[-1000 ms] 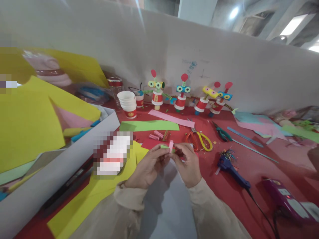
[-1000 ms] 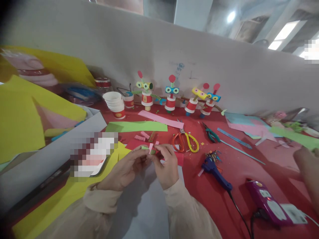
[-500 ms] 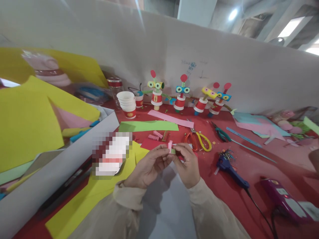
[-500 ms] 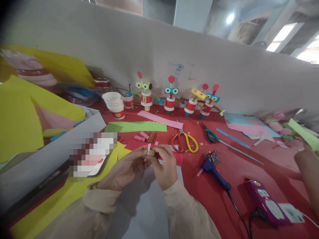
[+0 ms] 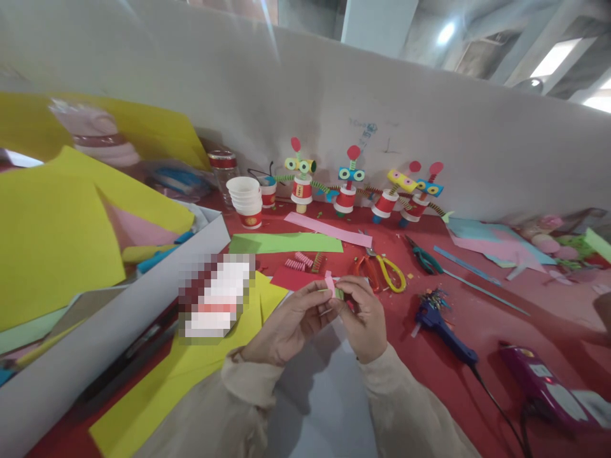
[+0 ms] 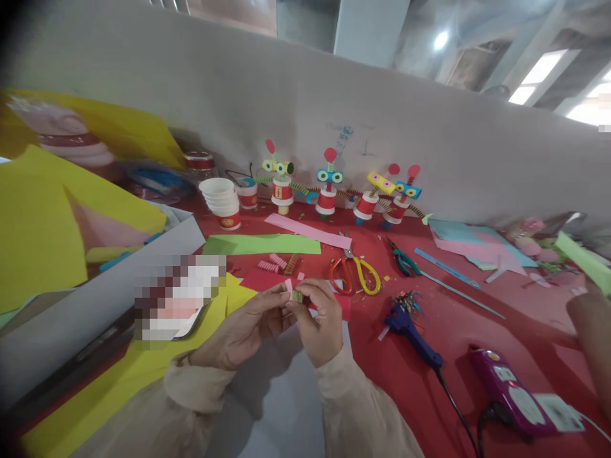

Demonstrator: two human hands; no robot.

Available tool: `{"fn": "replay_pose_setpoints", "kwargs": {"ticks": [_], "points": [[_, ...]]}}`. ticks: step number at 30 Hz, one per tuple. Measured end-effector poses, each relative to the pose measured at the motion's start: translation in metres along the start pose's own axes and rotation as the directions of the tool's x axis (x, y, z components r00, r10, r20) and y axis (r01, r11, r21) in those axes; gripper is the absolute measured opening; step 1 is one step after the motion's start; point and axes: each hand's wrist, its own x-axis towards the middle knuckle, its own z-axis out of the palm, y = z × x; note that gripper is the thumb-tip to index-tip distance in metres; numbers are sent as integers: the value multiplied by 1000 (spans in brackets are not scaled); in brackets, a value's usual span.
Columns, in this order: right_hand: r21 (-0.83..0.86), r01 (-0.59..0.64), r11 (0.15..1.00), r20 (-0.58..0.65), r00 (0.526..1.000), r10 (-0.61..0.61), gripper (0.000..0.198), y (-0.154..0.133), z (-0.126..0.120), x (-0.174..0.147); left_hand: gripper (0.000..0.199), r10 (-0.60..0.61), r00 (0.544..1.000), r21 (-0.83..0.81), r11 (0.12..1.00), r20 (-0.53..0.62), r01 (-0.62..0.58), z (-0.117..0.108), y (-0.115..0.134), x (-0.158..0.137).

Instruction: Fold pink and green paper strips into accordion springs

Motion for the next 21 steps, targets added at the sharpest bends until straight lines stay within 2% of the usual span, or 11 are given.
{"fn": "replay_pose_setpoints", "kwargs": {"ticks": [7,11,17,21], "points": [[-14,21,1000,-28,999,-22,11,2,0,-2,13,-7,1000,-33,999,16,8,0,-2,0],[-25,-3,1000,-62,998,1,12,3,4,-3,14,54,998,-18,998,17,-54,0,-2,0],[-61,-36,997,-22,999,35,22,6,3,-4,17,155,986,106,983,-61,-148,-2,2,1],[-12,-82,997,29,996,82,20,7,0,-3,21,242,967,255,942,-75,-217,-6,5,1]]}}
